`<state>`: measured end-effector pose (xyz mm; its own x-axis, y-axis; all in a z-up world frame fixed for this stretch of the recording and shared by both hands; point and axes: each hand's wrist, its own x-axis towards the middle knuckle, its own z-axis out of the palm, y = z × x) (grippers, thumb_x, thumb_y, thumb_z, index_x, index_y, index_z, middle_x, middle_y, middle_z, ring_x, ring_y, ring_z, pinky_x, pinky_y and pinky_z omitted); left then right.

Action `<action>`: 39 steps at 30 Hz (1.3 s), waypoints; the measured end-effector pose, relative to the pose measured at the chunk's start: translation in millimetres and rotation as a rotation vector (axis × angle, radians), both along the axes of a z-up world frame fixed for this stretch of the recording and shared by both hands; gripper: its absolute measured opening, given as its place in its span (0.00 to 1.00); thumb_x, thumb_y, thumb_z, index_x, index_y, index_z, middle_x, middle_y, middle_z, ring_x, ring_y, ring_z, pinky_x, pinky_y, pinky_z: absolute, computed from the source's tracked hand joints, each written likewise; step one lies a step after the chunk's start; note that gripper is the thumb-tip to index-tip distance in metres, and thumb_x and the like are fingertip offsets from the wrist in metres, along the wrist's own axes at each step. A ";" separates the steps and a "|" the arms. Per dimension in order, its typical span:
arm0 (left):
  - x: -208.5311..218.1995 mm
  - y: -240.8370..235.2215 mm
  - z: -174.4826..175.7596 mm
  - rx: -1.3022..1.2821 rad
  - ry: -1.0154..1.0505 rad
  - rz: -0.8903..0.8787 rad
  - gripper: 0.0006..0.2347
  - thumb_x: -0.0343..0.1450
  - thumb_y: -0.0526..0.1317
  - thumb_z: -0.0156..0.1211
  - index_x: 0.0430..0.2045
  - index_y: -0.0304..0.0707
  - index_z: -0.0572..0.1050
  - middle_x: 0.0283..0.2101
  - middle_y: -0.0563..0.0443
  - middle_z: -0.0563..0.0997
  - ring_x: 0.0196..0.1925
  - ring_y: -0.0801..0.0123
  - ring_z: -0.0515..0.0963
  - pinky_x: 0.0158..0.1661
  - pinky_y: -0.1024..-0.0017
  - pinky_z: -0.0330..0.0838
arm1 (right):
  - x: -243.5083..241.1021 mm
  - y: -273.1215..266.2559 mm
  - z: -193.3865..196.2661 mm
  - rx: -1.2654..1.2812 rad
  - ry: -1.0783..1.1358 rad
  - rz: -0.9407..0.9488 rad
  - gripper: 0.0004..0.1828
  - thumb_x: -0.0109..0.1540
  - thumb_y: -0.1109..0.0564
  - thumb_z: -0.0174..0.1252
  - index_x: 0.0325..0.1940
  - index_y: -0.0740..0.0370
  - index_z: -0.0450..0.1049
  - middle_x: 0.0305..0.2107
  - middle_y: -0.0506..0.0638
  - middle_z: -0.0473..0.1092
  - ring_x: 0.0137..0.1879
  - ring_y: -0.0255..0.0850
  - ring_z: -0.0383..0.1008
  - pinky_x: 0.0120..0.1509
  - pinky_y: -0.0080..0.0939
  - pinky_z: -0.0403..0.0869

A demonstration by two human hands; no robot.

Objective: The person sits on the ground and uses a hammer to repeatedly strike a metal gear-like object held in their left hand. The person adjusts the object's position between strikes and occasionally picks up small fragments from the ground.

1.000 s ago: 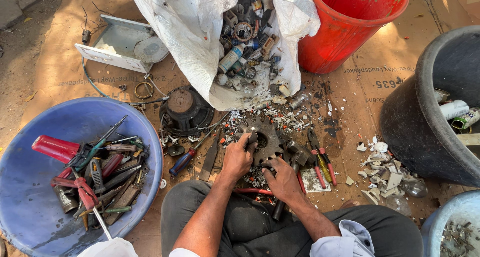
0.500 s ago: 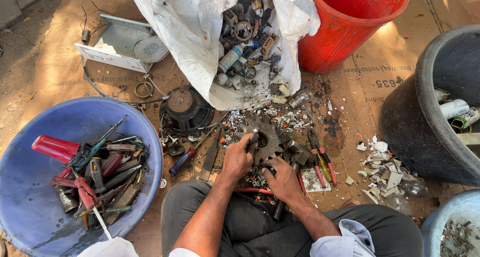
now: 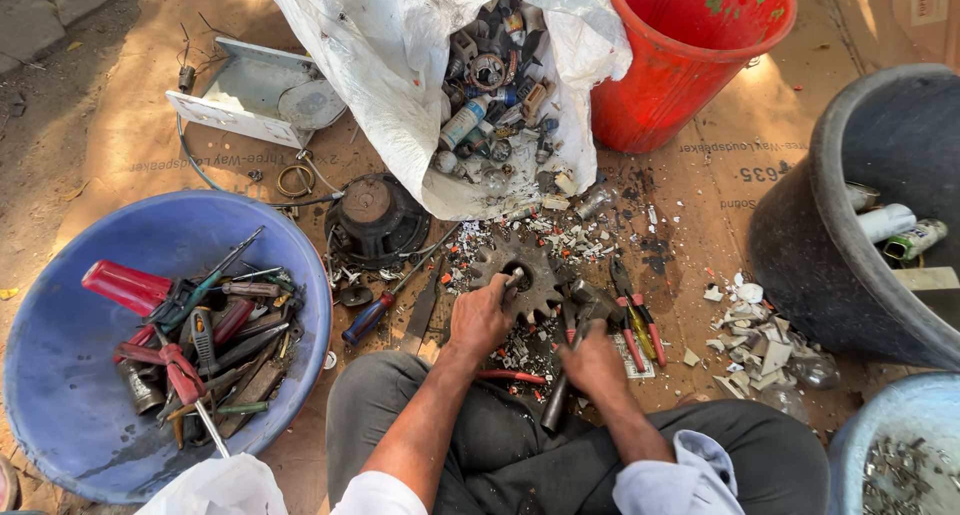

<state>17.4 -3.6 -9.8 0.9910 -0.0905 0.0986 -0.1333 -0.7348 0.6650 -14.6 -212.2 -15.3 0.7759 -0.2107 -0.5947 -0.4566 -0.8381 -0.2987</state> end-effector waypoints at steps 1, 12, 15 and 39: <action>-0.5 -0.3 1.8 0.016 0.004 -0.007 0.14 0.67 0.36 0.63 0.45 0.39 0.72 0.25 0.36 0.81 0.29 0.41 0.82 0.32 0.48 0.73 | -2.8 -0.1 -12.6 -0.019 0.008 -0.013 0.36 0.61 0.49 0.66 0.65 0.68 0.57 0.37 0.61 0.76 0.43 0.54 0.81 0.51 0.52 0.79; -4.1 -2.1 15.8 -0.064 -0.081 -0.014 0.10 0.67 0.33 0.59 0.41 0.39 0.72 0.25 0.35 0.80 0.30 0.41 0.81 0.32 0.47 0.72 | 1.0 -45.6 -42.1 1.073 0.069 -0.907 0.10 0.62 0.56 0.59 0.37 0.67 0.69 0.21 0.51 0.68 0.21 0.39 0.69 0.21 0.39 0.69; 3.5 2.0 15.4 -0.053 -0.131 -0.017 0.10 0.64 0.31 0.58 0.38 0.39 0.73 0.25 0.35 0.80 0.30 0.38 0.80 0.32 0.46 0.71 | -26.0 -24.0 17.1 0.854 -0.114 -0.645 0.11 0.63 0.57 0.58 0.41 0.70 0.70 0.19 0.54 0.67 0.19 0.43 0.68 0.20 0.42 0.67; -11.1 4.6 -4.2 -0.104 -0.173 -0.016 0.16 0.63 0.29 0.57 0.44 0.40 0.72 0.27 0.37 0.81 0.30 0.39 0.81 0.31 0.47 0.72 | -43.9 -9.5 217.3 0.395 -1.154 0.421 0.37 0.65 0.56 0.61 0.75 0.64 0.55 0.35 0.62 0.76 0.33 0.48 0.80 0.33 0.47 0.77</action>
